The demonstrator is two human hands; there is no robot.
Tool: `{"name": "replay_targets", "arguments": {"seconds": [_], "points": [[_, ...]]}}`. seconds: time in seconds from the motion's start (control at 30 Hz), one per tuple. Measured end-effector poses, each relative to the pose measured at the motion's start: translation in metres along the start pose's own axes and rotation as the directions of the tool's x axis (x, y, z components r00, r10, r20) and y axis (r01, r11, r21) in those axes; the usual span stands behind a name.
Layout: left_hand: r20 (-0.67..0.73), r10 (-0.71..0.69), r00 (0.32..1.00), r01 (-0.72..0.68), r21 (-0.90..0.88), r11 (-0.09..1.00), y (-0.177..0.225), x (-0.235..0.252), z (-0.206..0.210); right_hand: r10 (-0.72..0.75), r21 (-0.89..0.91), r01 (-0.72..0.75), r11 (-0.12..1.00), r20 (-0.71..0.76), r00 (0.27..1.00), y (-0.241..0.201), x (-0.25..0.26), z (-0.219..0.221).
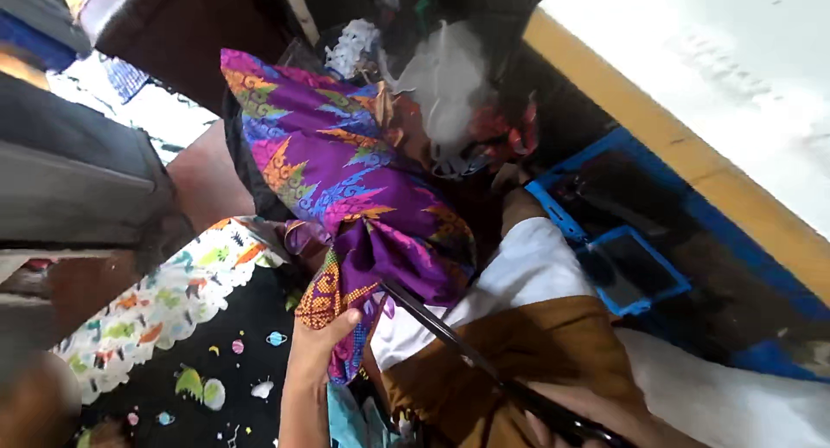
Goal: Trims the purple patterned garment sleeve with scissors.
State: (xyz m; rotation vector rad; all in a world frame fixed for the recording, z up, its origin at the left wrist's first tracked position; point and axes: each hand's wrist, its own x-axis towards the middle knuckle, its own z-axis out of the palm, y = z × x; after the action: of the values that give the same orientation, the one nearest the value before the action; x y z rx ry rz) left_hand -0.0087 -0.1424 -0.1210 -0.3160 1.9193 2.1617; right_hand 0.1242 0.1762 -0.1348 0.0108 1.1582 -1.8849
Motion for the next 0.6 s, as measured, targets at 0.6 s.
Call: {"name": "replay_targets", "arguments": {"seconds": [0.6], "points": [[-0.057, 0.012, 0.998, -0.021, -0.156, 0.988, -0.015, 0.0, -0.013, 0.108, -0.163, -0.118, 0.98, -0.07, 0.992, -0.024, 0.01, -0.022]]}}
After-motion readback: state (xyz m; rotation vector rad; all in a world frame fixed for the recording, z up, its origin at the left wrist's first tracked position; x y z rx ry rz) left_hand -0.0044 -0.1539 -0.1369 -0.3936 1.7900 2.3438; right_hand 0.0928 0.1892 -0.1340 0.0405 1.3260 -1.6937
